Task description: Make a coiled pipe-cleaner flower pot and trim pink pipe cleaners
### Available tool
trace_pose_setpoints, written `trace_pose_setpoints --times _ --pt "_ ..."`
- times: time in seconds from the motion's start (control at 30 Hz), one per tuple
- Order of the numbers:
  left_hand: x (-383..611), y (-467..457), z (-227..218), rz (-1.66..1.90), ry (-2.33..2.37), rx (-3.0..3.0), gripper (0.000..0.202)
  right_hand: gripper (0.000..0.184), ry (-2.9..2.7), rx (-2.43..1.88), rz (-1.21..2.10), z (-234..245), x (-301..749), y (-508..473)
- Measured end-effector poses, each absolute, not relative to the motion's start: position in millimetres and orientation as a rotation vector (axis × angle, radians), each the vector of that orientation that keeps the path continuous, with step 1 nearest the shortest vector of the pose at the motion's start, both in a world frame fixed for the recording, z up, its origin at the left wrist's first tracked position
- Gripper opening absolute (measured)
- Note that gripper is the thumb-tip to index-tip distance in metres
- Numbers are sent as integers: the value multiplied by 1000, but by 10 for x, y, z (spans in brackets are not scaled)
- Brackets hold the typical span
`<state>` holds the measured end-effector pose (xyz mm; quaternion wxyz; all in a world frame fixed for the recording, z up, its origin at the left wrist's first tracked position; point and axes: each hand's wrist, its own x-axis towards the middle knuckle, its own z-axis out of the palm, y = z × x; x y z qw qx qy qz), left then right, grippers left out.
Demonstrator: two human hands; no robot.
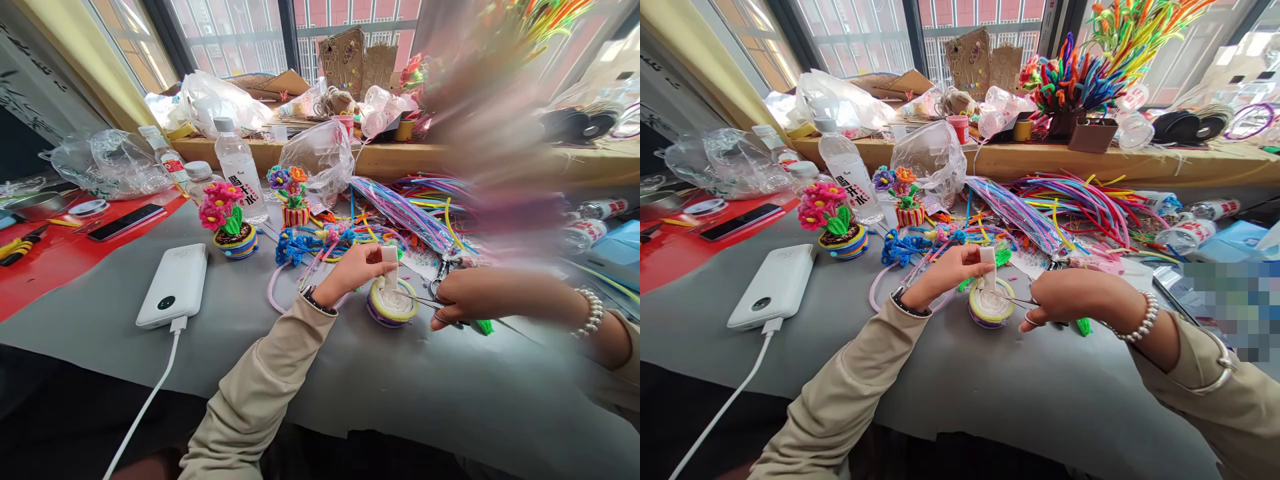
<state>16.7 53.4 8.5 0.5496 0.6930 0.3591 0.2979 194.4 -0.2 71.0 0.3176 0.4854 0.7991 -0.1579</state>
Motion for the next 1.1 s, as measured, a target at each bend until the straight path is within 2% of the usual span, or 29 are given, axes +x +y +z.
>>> trace_pose_setpoints --times 0.27,0.57,0.77,0.9,1.1 --pt "179 523 102 691 856 1626 18 54 2123 1296 -409 627 1927 33" --pt "175 535 99 687 883 1633 17 45 2231 1262 -406 639 1949 78" --pt "149 518 127 627 804 1613 26 40 2203 1345 -476 619 1962 85" --pt "132 519 124 636 821 1662 22 43 2187 1364 -512 633 1960 80" --pt "128 521 109 685 785 1710 20 47 2151 1348 -334 711 1912 31"
